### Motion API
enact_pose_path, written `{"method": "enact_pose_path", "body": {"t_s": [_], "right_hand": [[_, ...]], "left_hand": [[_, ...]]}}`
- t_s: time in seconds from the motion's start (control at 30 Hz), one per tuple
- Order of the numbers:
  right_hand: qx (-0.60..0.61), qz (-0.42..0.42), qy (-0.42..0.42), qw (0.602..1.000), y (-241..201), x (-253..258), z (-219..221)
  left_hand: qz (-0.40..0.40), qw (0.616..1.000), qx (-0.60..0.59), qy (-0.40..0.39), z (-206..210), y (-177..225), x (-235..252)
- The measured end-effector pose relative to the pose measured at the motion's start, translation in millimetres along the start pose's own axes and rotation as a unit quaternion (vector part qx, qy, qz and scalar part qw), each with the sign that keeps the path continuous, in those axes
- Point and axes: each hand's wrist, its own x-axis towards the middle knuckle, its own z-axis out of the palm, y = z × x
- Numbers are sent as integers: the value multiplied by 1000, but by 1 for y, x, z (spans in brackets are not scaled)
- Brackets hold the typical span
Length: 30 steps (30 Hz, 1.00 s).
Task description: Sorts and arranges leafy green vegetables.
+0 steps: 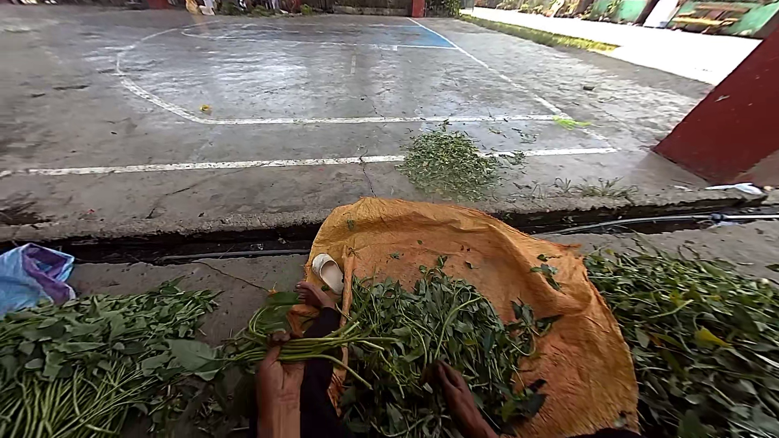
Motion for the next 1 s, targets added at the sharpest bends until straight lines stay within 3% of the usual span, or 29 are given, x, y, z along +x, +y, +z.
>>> {"method": "enact_pose_path", "body": {"t_s": [0.03,0.07,0.1,0.17,0.23,0.3,0.37,0.4,0.5,0.57,0.73,0.87,0.9,0.93,0.97,1.0], "right_hand": [[-7,11,70,997,1,11,-3],[-78,42,85,992,2,22,-5],[-188,92,36,977,3,35,-3],[-382,183,-119,898,6,59,25],[-491,213,-218,816,27,74,69],[-531,232,-249,776,55,79,96],[-504,268,-245,784,73,83,94],[-465,278,-236,807,76,87,85],[-239,253,-124,929,76,99,35],[-65,229,-29,971,55,102,-9],[210,151,137,956,-20,70,-103],[399,36,204,893,-6,13,-129],[386,48,226,893,7,-5,-130],[303,95,236,918,21,-23,-132],[174,184,226,941,33,-39,-133],[65,296,181,936,42,-51,-134]], "left_hand": [[31,999,-36,8,-5,13,6],[55,997,-57,15,-9,25,8],[73,994,-71,24,-10,36,8],[83,992,-83,44,-6,50,2],[73,994,-70,51,0,59,-6],[59,996,-57,24,1,66,-12],[40,998,-52,-23,-2,74,-13],[35,997,-55,-38,-3,78,-14],[19,995,-65,-74,-3,81,-13],[-1,994,-73,-82,0,69,-14],[-67,989,-63,-113,28,30,-31],[-147,980,-32,-134,47,5,-45],[-166,976,-8,-140,49,-4,-48],[-185,972,19,-145,50,-13,-52],[-203,966,50,-149,50,-24,-55],[-223,959,83,-151,49,-35,-59]]}}
